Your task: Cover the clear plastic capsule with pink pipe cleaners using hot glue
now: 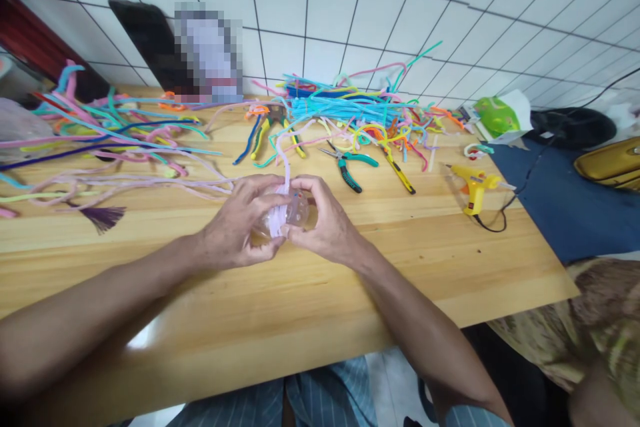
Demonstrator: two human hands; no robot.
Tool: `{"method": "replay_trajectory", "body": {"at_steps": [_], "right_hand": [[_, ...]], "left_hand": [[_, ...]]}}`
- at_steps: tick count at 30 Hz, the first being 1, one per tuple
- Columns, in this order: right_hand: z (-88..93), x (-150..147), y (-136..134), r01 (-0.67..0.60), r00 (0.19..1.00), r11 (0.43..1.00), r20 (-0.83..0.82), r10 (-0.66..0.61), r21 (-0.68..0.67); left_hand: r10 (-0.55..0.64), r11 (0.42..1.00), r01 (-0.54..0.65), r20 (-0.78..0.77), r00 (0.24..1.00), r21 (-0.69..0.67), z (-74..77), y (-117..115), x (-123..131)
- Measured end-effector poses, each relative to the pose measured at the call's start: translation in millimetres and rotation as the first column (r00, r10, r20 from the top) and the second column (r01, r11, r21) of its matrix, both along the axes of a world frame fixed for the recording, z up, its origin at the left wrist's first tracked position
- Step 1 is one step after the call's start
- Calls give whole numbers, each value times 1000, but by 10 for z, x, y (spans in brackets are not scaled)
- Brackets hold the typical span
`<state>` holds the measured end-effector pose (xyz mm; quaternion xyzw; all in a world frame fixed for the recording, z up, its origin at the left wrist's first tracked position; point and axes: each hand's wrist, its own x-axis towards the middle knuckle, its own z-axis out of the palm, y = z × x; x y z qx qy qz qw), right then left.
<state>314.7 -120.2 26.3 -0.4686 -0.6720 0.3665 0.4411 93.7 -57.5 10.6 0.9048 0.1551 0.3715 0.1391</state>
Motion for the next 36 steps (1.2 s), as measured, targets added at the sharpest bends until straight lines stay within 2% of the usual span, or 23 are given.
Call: {"method": "replay_trajectory", "body": {"at_steps": [8, 14, 21, 30, 36], "right_hand": [[-18, 26, 5, -50, 998, 999, -23, 50, -13], [-16, 33, 6, -57, 998, 998, -29, 57, -23], [2, 82, 14, -96, 994, 991, -58, 91, -94], [7, 81, 17, -74, 996, 989, -59, 67, -132], [3, 71, 21, -62, 996, 990, -68, 53, -125]], "left_hand": [[-22, 1000, 22, -46, 999, 8, 81, 38, -18], [-71, 995, 69, -28, 997, -77, 78, 11, -18], [-29, 993, 30, 16, 999, -111, 77, -40, 7], [-74, 992, 69, -37, 997, -106, 78, -1, -27], [-40, 992, 37, -22, 999, -118, 91, -29, 1]]}}
